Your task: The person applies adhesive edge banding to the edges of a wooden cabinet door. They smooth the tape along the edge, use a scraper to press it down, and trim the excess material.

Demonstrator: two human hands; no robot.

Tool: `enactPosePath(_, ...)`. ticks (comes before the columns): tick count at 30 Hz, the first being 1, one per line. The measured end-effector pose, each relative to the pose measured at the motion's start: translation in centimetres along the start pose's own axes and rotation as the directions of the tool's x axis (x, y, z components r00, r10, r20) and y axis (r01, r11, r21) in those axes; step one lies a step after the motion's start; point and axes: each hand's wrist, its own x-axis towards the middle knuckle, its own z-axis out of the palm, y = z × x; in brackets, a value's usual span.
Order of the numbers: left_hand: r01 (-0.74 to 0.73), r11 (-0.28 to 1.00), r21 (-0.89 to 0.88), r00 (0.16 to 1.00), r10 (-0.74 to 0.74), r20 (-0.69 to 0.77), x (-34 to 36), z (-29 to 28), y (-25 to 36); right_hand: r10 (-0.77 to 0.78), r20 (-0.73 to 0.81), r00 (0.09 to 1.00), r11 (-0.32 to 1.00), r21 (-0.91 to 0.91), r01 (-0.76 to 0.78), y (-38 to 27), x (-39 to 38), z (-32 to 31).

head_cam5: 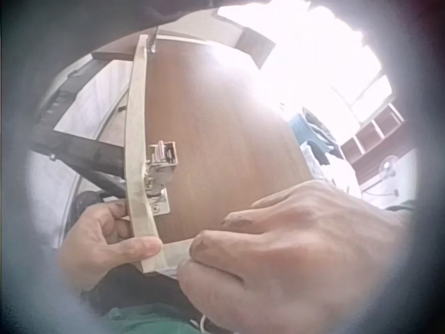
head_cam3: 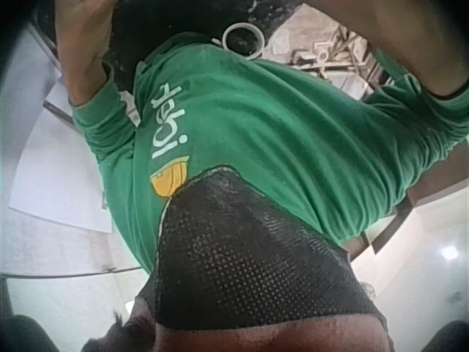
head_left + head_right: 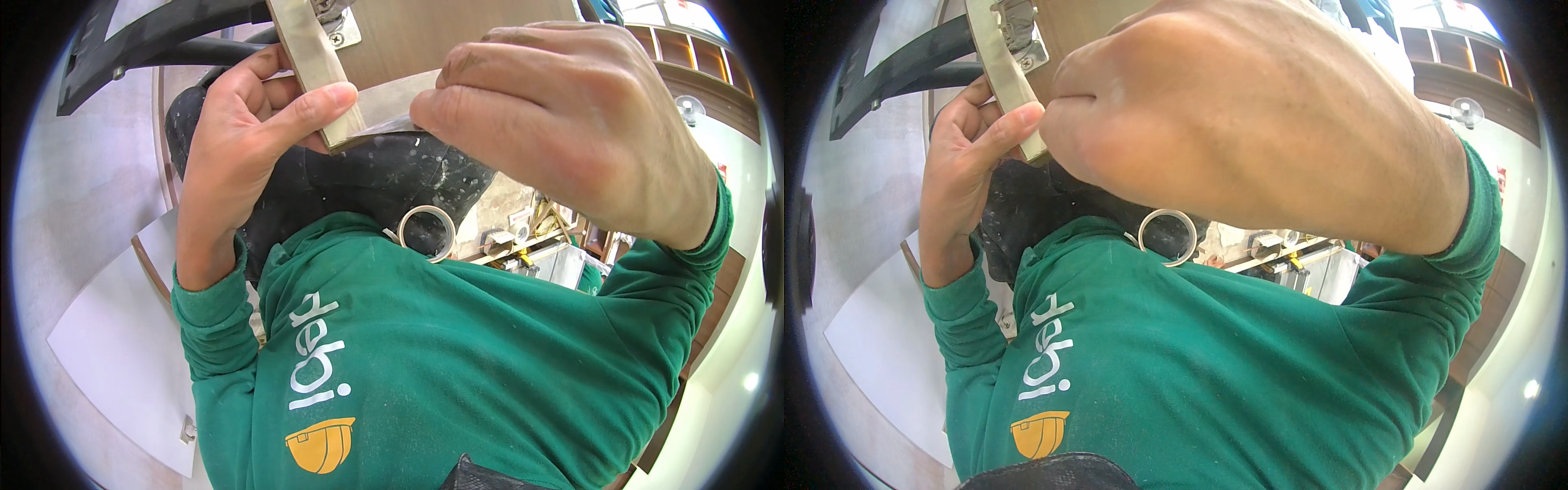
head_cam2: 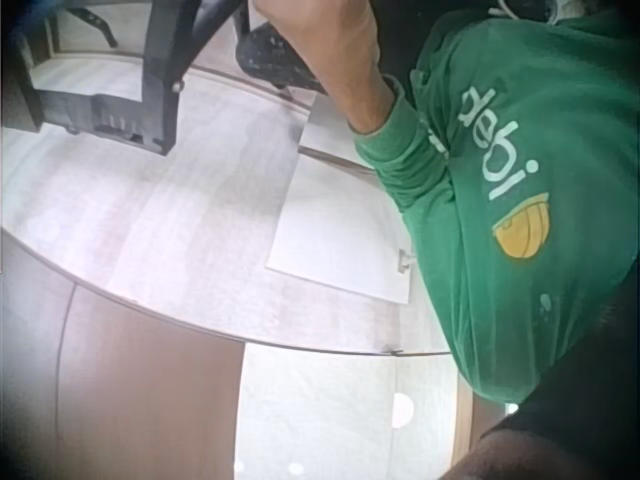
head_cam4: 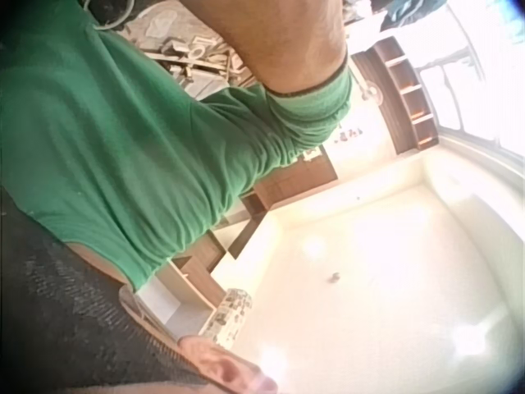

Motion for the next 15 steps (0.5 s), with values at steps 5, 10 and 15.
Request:
enactPosePath(5, -0.016, 1.000, 0.014, 1.000, 0.016, -0.001, 0.00, -0.10, -0.17, -0.016, 0.031, 0.999, 1.000, -0.015, 0.017, 0.33, -0.29, -0.35)
enactPosePath(10, -0.014, 1.000, 0.023, 1.000, 0.014, 0.010, 0.05, -0.28, -0.25, -0.005, 0.048, 0.999, 1.000, -0.026, 0.007, 0.31, -0.44, -0.43)
enactPosePath(15, -0.022, 0.999, 0.031, 1.000, 0.022, 0.007, 0.06, -0.22, -0.30, 0.012, 0.060, 0.998, 1.000, -0.024, -0.010, 0.30, -0.68, -0.50)
